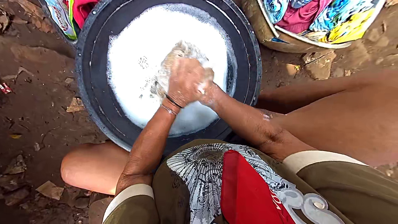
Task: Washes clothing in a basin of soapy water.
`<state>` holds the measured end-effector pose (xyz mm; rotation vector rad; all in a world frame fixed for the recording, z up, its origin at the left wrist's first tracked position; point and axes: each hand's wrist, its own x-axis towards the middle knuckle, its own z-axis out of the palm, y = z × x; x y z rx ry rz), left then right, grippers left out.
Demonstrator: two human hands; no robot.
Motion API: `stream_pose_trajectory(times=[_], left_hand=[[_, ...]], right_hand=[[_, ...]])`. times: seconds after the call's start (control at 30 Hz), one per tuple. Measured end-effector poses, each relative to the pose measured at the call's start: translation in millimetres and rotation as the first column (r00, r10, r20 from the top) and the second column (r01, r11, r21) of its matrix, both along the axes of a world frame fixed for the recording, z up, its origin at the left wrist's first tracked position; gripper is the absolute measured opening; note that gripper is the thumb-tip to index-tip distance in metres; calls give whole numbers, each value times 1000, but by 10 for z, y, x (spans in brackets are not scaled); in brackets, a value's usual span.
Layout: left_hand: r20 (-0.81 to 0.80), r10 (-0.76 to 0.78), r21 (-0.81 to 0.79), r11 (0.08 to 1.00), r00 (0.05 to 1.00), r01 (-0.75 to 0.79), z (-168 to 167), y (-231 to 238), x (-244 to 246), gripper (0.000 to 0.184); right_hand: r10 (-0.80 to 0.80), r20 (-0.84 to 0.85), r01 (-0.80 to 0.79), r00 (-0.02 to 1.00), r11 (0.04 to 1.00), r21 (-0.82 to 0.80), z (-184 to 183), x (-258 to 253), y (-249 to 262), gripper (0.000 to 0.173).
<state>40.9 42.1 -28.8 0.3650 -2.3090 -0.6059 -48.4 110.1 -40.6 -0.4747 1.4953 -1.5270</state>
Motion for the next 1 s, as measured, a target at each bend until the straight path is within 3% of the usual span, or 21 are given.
stream_pose_trajectory(times=[0.03,0.07,0.13,0.2,0.23,0.3,0.33,0.4,0.47,0.53,0.6,0.67,0.73,0.8,0.83,0.9,0.93,1.0], left_hand=[[35,116,61,991,993,-118,-45,-120,61,39],[132,209,178,956,969,-231,-43,-266,105,39],[326,255,332,871,910,-363,69,-419,92,39],[311,217,308,898,925,-314,170,-241,30,39],[226,179,241,942,958,-233,166,-101,0,41],[51,106,77,991,993,-109,109,113,-78,42],[57,103,51,993,993,-106,66,123,-79,38],[243,196,158,958,950,-238,34,-71,18,31],[432,275,305,852,859,-426,16,-372,110,34],[478,319,287,824,818,-489,90,-494,131,40],[311,404,204,856,860,-475,137,-592,179,41],[105,449,177,869,887,-461,299,-766,229,40],[-28,492,203,855,870,-477,560,-970,268,38],[-198,491,258,861,848,-438,746,-1150,285,28],[-284,461,288,877,841,-384,809,-1207,282,25],[-392,391,391,890,833,-234,913,-1247,249,25],[-390,373,446,877,842,-182,931,-1252,225,25],[-247,360,499,843,900,-201,848,-1301,165,19]], right_hand=[[-172,150,171,974,985,21,151,50,-140,38],[-291,154,289,944,957,32,243,71,-294,33],[-308,1,308,951,951,16,291,87,-421,34],[-301,-69,300,951,953,-31,118,36,-418,32],[-270,-136,265,953,963,-56,28,12,-391,28],[-90,-361,92,928,996,-12,-26,-60,-300,27],[-5,-410,32,912,998,60,58,-57,-271,29],[-16,-278,50,960,992,113,183,23,-280,33],[-86,-69,93,994,991,99,303,172,-351,32],[-81,44,79,996,996,45,300,155,-382,27],[9,60,-4,998,996,-85,178,32,-404,21],[176,-66,-184,982,972,-149,120,-159,-375,32],[355,-271,-380,895,924,-44,86,-352,-319,49],[503,-311,-492,806,862,119,10,-460,-260,58],[556,-295,-525,777,831,183,-31,-471,-225,55],[618,-241,-548,748,781,301,-64,-442,-197,32],[623,-226,-539,749,771,339,-89,-408,-201,19],[599,-228,-508,768,786,352,-114,-356,-223,15]])
